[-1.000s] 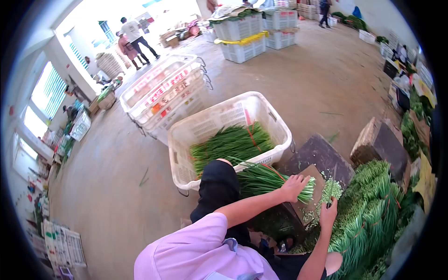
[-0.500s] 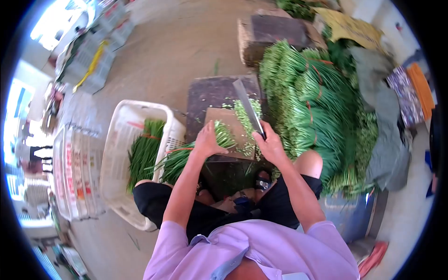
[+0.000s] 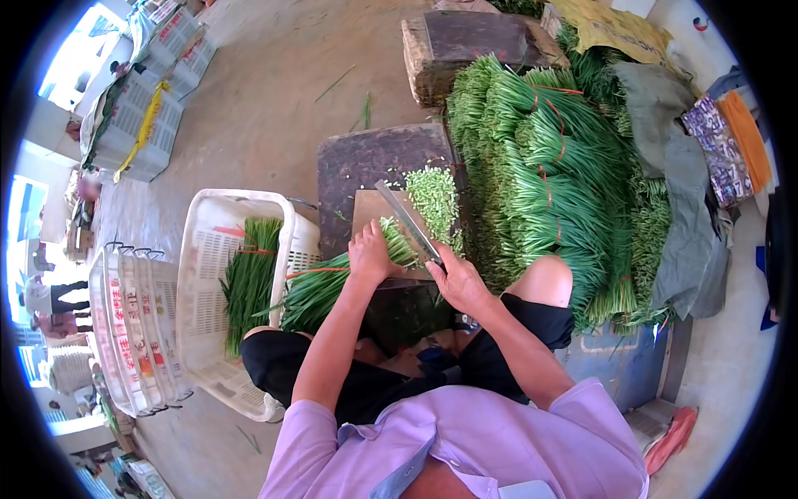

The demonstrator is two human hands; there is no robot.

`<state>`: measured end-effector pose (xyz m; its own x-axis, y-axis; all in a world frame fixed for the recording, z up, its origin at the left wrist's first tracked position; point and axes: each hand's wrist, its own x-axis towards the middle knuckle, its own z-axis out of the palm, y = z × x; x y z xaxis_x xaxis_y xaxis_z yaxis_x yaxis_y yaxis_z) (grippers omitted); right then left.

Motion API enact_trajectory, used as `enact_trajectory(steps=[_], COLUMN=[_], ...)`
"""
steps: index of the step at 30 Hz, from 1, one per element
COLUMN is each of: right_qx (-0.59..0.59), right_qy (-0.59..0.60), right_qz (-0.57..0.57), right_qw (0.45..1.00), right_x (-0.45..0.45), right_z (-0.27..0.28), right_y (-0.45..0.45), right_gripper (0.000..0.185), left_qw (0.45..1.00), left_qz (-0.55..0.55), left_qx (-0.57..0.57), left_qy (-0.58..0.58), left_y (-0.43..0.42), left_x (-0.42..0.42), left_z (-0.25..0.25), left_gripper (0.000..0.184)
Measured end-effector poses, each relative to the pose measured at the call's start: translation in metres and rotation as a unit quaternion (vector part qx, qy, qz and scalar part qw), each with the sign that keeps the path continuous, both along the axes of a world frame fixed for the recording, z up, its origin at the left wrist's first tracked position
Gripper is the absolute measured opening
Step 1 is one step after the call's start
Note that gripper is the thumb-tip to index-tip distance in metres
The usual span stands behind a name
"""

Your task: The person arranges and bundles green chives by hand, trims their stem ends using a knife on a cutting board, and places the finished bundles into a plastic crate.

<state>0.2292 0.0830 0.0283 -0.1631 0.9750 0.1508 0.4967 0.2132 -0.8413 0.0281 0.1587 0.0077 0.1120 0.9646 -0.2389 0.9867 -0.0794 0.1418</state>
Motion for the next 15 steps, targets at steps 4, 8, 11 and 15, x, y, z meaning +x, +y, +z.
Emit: enact_trajectory(steps=[4,8,11,15], right_qx=[0.003,0.017,-0.017,-0.040], right_qy=[-0.017,-0.036,-0.081,-0.110], right_qz=[0.009,0.011,0.018,0.028], right_qw=[1.000,0.999,0.996,0.993], right_x=[-0.003,-0.005,-0.004,-0.008], right_z=[-0.005,-0.003,0.006,-0.005], right_y=[0.002,-0.006,-0.019,-0.030], right_gripper=[0.033,0.030,0.029,0.028], left_qw=[1.000,0.999,1.000,1.000], left_qz=[-0.005,-0.004,0.007,0.013], left_qx=[0.014,0.048,0.021,0.005], left_qy=[0.000,-0.006,0.001,-0.008], left_y=[0.004,0.004,0.006,0.007], left_x=[-0.003,-0.005,-0.004,-0.003], left_z=[-0.008,-0.018,-0.015,-0.009], left_gripper=[0.104,0.083,0.072,0.067])
